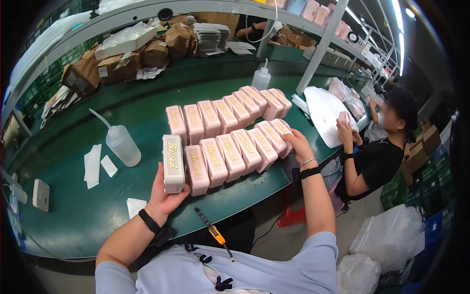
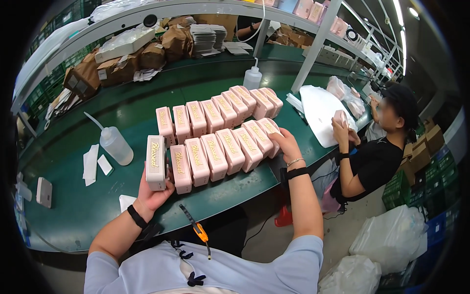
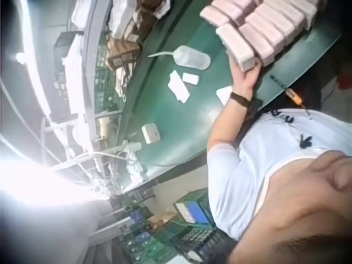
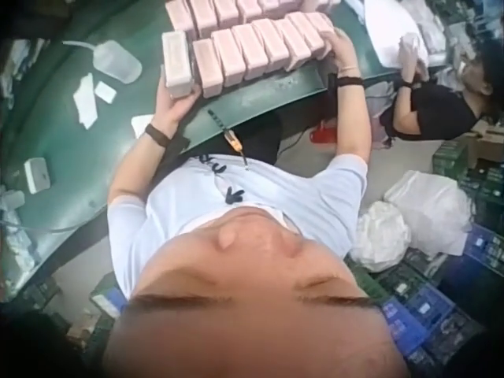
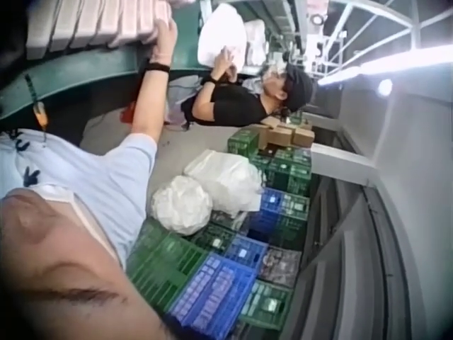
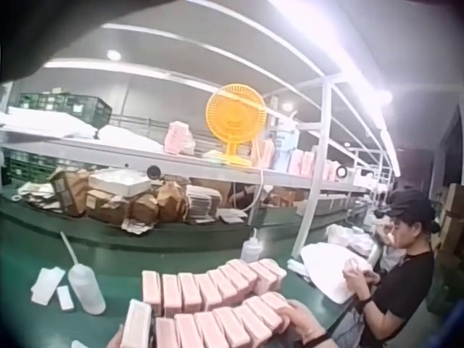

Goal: The person cleans pink electronic devices with a cloth and liquid, blows air onto them with a nozzle, and rows them on the table, then repeats the process with white devices.

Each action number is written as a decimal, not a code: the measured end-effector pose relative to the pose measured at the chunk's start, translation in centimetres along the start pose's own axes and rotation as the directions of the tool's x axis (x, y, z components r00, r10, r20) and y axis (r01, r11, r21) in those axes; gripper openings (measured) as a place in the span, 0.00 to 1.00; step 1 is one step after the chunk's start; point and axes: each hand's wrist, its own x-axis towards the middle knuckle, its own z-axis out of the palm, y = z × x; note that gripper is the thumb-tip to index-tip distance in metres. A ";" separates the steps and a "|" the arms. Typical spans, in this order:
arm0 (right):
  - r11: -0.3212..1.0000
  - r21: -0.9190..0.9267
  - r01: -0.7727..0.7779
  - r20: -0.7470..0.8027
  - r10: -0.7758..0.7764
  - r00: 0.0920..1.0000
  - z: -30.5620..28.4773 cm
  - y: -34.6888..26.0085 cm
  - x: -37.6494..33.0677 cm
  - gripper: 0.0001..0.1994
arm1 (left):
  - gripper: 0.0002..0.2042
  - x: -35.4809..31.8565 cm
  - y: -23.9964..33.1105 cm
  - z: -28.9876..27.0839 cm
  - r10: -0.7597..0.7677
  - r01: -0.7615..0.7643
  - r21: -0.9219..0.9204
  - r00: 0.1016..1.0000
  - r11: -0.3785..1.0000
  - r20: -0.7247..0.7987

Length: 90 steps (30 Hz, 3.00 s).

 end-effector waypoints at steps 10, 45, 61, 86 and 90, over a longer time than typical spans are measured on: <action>0.994 -0.091 -0.060 -0.116 0.049 0.992 -5.5 -1.4 1.4 0.21 | 0.21 5.0 -4.1 2.9 -0.004 0.004 0.003 1.000 1.000 -0.018; 0.637 -0.770 0.019 -0.179 -0.245 0.953 -2.6 -7.6 12.5 0.41 | 0.27 2.3 2.1 6.8 0.295 -0.340 0.269 0.936 0.901 0.193; 0.461 -0.873 -0.162 -0.066 0.217 0.974 0.4 -9.7 18.2 0.41 | 0.29 6.8 5.2 3.9 0.284 -0.248 0.382 0.958 0.890 -0.040; 0.279 -0.949 0.144 0.101 -0.163 0.981 6.6 -8.5 21.9 0.32 | 0.29 10.7 4.2 3.3 0.140 -0.149 0.275 0.989 0.950 0.053; 0.219 -0.972 0.087 0.080 -0.043 0.996 7.7 -9.0 20.6 0.34 | 0.29 10.5 4.0 3.4 0.123 -0.136 0.263 0.990 0.955 0.065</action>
